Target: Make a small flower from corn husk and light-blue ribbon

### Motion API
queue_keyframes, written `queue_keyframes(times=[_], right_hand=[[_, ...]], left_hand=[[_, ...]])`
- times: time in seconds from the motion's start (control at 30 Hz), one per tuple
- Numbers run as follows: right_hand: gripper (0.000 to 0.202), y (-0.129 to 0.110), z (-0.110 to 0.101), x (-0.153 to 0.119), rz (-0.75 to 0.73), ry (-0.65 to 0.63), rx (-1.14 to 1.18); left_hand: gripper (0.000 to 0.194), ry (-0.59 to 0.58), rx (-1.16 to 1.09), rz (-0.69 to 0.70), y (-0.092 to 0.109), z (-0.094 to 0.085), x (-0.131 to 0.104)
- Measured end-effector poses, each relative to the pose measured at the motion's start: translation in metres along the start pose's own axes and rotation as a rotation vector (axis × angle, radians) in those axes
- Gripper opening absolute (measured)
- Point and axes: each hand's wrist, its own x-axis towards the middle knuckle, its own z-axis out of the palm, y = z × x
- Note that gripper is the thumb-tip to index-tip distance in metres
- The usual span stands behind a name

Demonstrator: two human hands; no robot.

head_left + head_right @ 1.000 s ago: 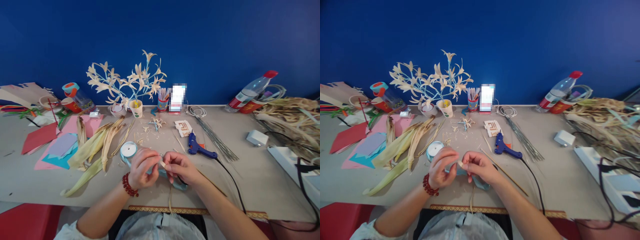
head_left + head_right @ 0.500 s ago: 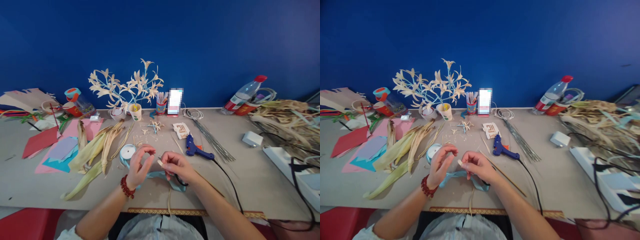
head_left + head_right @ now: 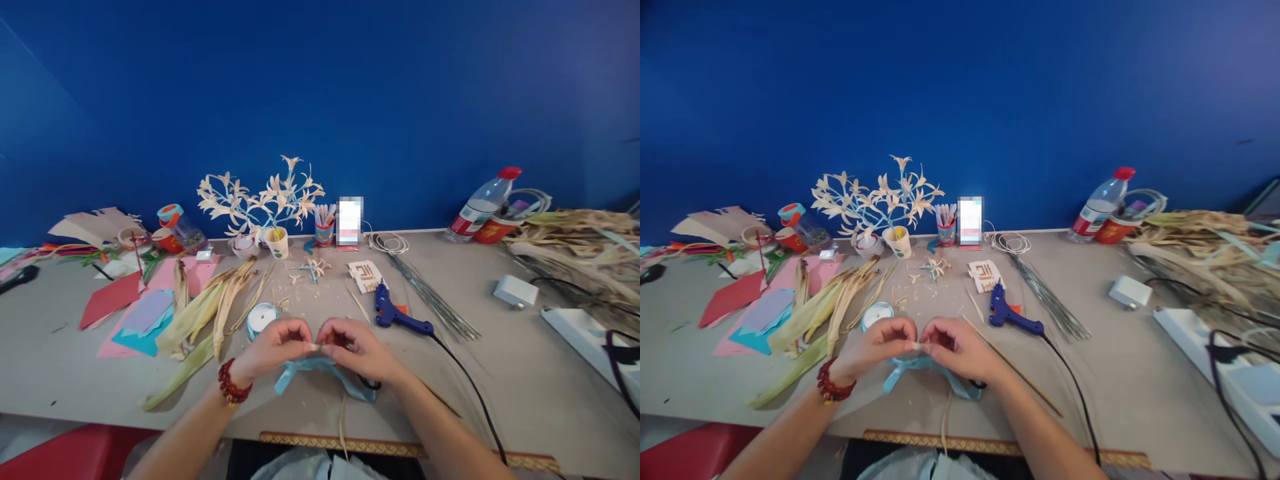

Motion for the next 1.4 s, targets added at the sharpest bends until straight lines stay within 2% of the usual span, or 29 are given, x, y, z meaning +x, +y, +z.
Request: queue_keyframes(times=[0.07, 0.13, 0.23, 0.37, 0.47, 0.73, 0.97, 1.1, 1.2, 1.3, 1.4], right_hand=[[0.018, 0.002, -0.001, 0.001, -0.001, 0.096, -0.043], [0.018, 0.005, 0.0, 0.003, 0.02, 0.184, -0.098], [0.016, 0.008, 0.002, 0.006, 0.031, 0.206, -0.206], [0.014, 0.007, 0.004, 0.007, 0.014, 0.155, -0.346], [0.011, 0.005, 0.003, 0.007, 0.012, 0.163, -0.422], [0.01, -0.001, 0.004, 0.005, 0.011, 0.141, -0.475], [0.01, 0.001, 0.004, 0.005, 0.021, 0.135, -0.508], [0.008, 0.003, 0.005, 0.006, 0.012, 0.141, -0.518], [0.008, 0.005, 0.005, 0.006, -0.017, 0.164, -0.512], [0.013, 0.006, 0.002, 0.004, -0.087, 0.284, -0.437], [0.017, 0.006, -0.009, 0.001, -0.161, 0.587, -0.247]], left_hand=[[0.019, 0.2, 0.182, 0.119, 0.0, -0.015, 0.008], [0.017, 0.395, 0.395, 0.175, -0.003, -0.034, 0.024], [0.021, 0.428, 0.76, 0.164, -0.015, -0.064, 0.059], [0.019, 0.441, 0.881, 0.146, -0.038, -0.088, 0.097], [0.019, 0.436, 0.943, 0.141, -0.051, -0.095, 0.108], [0.024, 0.435, 1.031, 0.112, -0.064, -0.108, 0.107], [0.021, 0.289, 1.028, 0.12, -0.072, -0.099, 0.11], [0.025, 0.306, 1.02, 0.109, -0.075, -0.097, 0.11], [0.025, 0.336, 1.007, 0.112, -0.066, -0.102, 0.103], [0.026, 0.365, 0.975, 0.125, -0.047, -0.103, 0.086], [0.026, 0.392, 0.916, 0.136, -0.026, -0.091, 0.059]])
